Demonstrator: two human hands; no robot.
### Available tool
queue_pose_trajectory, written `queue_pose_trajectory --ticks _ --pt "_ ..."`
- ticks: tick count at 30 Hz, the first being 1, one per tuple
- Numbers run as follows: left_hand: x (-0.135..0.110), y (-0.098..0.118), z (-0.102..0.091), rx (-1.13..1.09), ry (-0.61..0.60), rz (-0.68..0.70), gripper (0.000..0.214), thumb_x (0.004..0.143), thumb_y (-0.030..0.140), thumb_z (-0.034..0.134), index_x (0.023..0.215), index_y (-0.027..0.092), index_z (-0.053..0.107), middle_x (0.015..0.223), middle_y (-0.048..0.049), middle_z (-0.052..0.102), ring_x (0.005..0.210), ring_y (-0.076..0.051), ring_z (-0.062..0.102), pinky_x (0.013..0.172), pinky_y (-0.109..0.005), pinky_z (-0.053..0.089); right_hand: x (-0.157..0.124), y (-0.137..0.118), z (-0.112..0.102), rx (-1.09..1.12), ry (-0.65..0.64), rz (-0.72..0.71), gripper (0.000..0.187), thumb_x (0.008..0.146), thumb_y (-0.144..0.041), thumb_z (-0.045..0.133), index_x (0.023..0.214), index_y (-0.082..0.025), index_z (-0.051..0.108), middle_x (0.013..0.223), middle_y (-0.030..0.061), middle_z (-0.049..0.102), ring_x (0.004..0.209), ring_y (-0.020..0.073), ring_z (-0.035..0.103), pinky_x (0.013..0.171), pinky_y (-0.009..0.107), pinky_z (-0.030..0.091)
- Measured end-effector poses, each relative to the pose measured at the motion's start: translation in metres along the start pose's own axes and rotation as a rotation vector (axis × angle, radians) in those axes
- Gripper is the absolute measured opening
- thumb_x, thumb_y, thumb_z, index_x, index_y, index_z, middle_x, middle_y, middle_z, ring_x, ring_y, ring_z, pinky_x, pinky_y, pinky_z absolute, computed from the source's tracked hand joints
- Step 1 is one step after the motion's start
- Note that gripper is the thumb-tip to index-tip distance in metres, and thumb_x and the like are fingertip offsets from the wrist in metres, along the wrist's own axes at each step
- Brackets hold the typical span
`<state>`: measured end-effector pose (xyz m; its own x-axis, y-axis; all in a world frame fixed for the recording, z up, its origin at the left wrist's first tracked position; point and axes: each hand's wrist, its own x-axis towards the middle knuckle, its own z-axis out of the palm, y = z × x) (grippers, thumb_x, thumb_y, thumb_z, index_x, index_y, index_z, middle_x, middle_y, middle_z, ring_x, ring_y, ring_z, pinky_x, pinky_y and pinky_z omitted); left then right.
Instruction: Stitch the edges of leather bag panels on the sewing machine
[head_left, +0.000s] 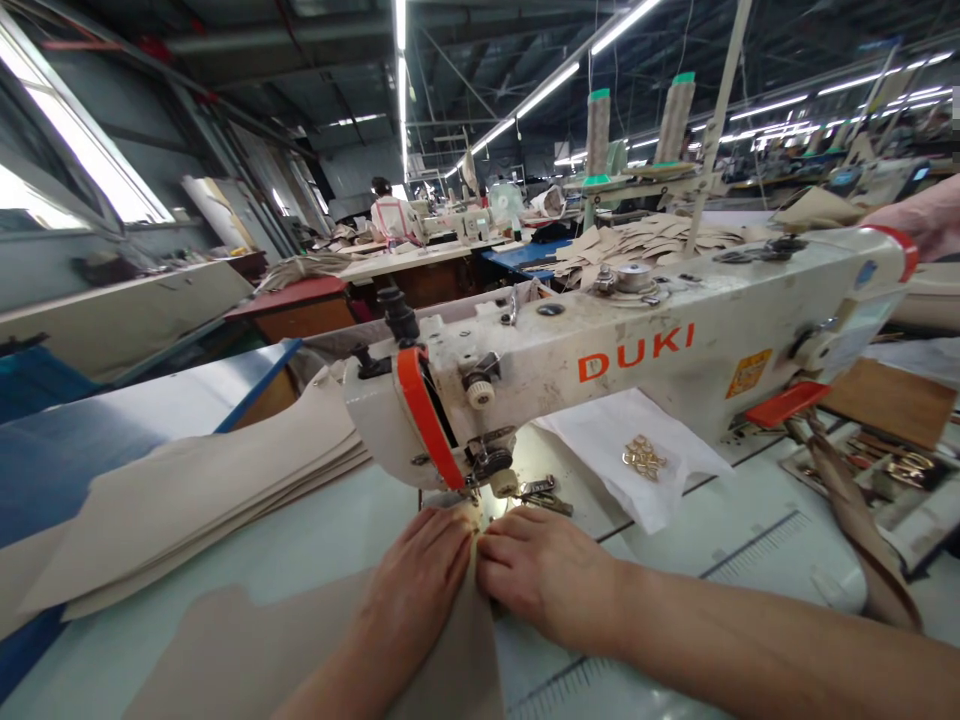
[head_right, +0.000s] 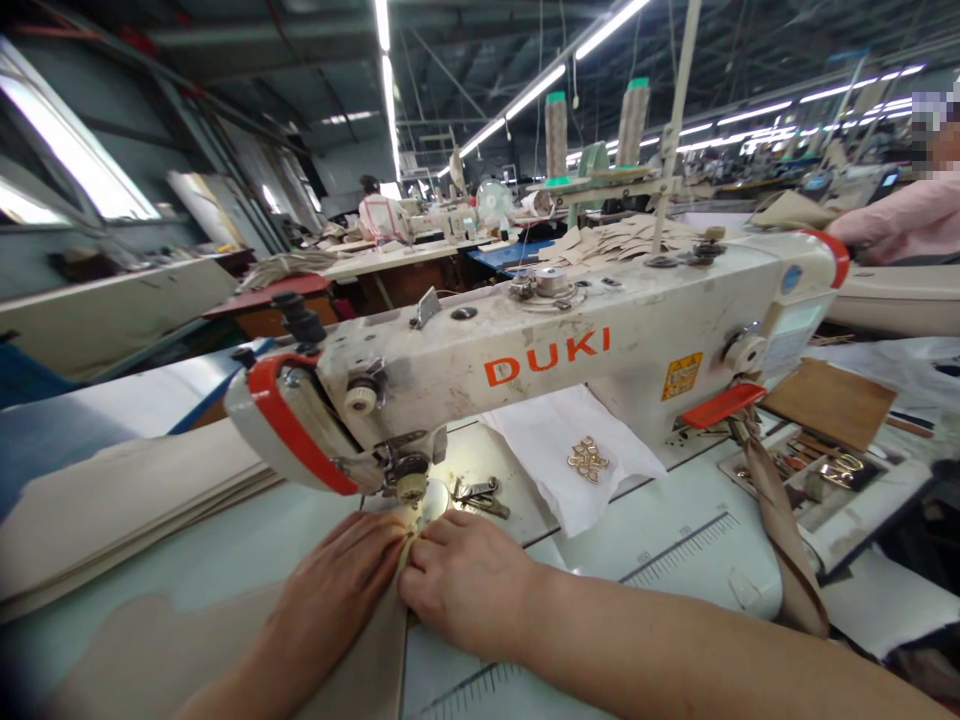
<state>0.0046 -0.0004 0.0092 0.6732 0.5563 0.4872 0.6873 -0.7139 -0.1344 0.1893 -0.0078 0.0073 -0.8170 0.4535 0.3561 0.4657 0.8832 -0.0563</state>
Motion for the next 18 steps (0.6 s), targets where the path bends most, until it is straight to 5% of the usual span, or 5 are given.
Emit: queue_pose_trajectory --ticks 18 --pt "0.0007 0.0038 -0.0007 -0.077 -0.040 -0.056 0.040 0.096 0.020 0.026 0.073 0.016 0.060 0.075 -0.0039 0.063 0.072 -0.016 0.057 0.071 -0.031 0.050 0.0004 0.0000 0.0021 -0.015 0.028 0.049 0.009 0.088 -0.023 0.053 0.086 -0.015 0.057 0.093 0.0036 0.060 0.091 0.0182 0.051 0.085 0.032 0.039"
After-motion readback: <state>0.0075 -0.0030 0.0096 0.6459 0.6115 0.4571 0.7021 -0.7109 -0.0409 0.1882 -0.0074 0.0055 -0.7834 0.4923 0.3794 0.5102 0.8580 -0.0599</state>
